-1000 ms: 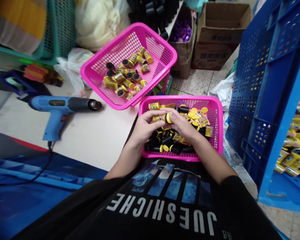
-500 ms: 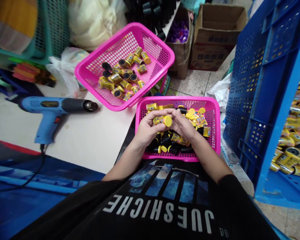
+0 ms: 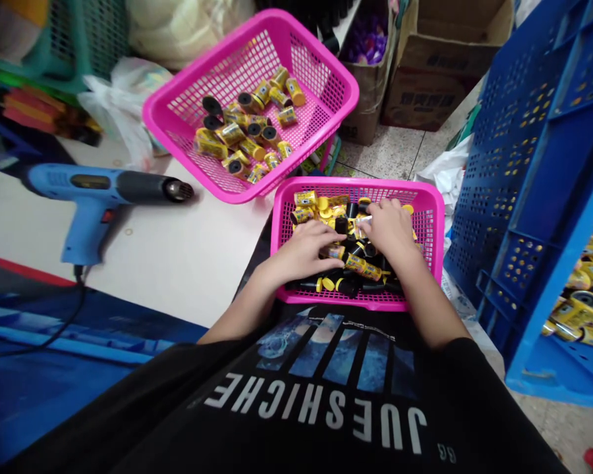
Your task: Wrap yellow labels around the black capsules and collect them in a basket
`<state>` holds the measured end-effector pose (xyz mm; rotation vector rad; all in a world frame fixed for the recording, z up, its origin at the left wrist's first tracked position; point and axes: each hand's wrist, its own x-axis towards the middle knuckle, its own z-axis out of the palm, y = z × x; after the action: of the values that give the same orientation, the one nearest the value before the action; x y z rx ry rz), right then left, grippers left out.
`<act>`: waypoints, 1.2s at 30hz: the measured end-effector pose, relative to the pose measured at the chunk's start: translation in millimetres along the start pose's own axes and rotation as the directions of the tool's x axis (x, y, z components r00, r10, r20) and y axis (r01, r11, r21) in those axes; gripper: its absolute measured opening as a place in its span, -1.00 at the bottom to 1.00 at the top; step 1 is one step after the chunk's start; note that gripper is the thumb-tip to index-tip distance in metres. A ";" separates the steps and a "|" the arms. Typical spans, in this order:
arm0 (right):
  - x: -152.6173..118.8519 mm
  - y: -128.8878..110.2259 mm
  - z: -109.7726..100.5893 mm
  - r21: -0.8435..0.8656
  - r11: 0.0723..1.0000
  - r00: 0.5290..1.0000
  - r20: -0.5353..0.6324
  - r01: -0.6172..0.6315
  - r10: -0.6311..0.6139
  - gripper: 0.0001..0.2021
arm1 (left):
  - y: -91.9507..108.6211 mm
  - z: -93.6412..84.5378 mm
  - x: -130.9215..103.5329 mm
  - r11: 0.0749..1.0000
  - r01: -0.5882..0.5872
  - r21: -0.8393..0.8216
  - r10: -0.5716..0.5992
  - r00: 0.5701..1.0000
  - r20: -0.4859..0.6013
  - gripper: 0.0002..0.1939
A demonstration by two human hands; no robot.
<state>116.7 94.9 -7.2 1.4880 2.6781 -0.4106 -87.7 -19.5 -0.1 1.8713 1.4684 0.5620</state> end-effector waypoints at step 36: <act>10.9 -58.0 -22.8 0.944 0.287 0.981 -0.127 0.165 -0.146 -0.57 | -9.3 -15.9 26.7 0.647 -0.170 -0.743 -0.206 0.900 -0.385 -0.30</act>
<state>64.0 80.6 24.9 1.2319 2.5696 -2.3838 -97.8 11.3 1.7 1.0618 1.1957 1.4273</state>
